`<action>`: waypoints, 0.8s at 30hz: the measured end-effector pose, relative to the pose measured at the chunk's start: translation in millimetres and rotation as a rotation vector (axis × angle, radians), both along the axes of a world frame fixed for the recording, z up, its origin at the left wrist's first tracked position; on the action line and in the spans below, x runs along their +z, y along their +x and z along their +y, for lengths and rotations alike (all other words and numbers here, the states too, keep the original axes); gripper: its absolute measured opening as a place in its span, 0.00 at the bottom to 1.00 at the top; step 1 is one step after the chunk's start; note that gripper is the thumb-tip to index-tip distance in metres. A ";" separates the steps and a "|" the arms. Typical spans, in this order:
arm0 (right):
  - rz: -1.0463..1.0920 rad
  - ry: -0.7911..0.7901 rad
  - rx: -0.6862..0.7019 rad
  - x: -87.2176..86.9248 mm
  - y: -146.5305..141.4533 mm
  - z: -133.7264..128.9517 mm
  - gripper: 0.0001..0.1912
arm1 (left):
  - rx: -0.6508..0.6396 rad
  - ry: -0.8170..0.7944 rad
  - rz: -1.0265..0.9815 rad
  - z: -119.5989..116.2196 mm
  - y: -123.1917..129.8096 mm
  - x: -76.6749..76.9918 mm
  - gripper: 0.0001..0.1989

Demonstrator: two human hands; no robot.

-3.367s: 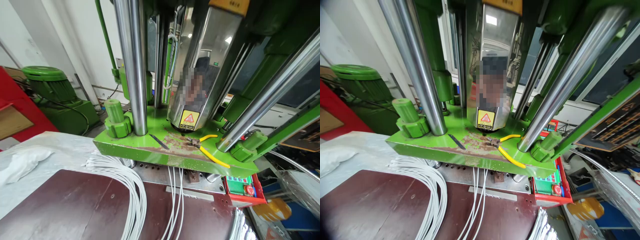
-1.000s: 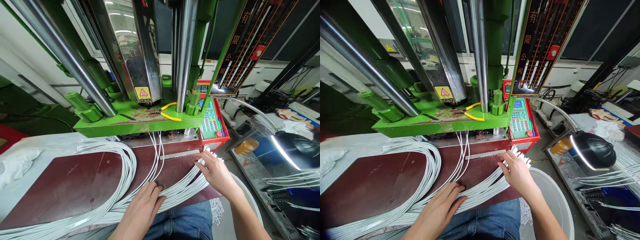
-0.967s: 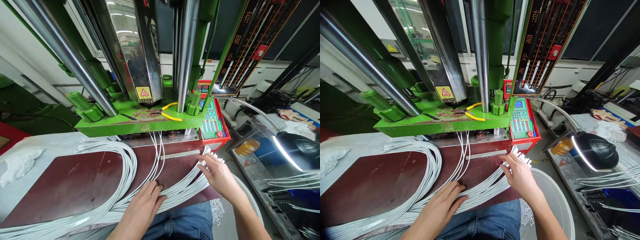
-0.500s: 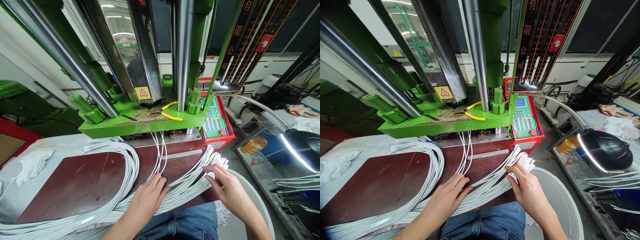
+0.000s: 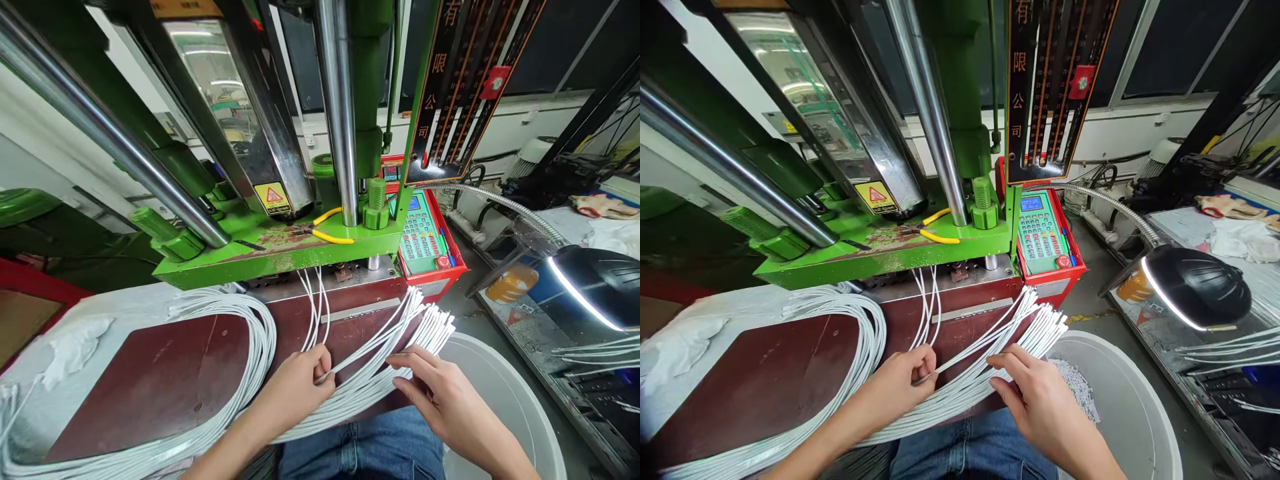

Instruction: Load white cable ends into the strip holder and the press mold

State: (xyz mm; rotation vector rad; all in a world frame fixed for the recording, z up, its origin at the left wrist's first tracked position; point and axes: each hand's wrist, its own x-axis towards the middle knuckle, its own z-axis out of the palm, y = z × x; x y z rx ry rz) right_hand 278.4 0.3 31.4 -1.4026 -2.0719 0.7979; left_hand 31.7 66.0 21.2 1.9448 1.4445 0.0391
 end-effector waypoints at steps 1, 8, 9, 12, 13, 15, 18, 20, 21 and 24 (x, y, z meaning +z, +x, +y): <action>0.008 -0.001 0.004 -1.0 0.3 -1.4 0.13 | 0.016 -0.110 -0.102 2.8 -3.8 4.5 0.06; 0.058 -0.025 0.080 -18.1 5.1 -3.7 0.14 | 0.019 -0.304 -0.214 2.2 -15.3 11.2 0.13; 0.060 -0.024 0.088 -19.5 4.9 -2.9 0.14 | 0.008 -0.289 -0.179 -0.1 -14.2 8.0 0.13; 0.054 -0.029 0.096 -19.2 4.2 -1.6 0.14 | 0.009 -0.256 -0.107 -5.2 -10.6 0.4 0.12; 0.054 -0.036 0.098 -17.7 4.1 -1.5 0.13 | 0.017 -0.253 -0.090 -5.9 -9.8 -0.6 0.11; 0.061 -0.059 0.097 -12.7 3.4 -2.0 0.12 | 0.021 -0.232 -0.075 -5.5 -9.4 0.4 0.11; 0.114 -0.116 0.107 -2.3 -3.7 -4.2 0.10 | -0.021 -0.125 -0.176 -1.9 -12.5 6.4 0.10; 0.154 -0.149 0.165 2.6 -16.3 -5.4 0.09 | -0.036 -0.170 -0.315 1.0 -16.7 11.3 0.11; 0.165 -0.134 0.221 3.1 -24.9 -5.1 0.09 | -0.037 -0.252 -0.385 2.3 -19.0 13.5 0.13; 0.089 0.031 0.335 -4.8 -51.4 1.8 0.11 | -0.038 -0.503 -0.524 4.1 -24.6 19.3 0.17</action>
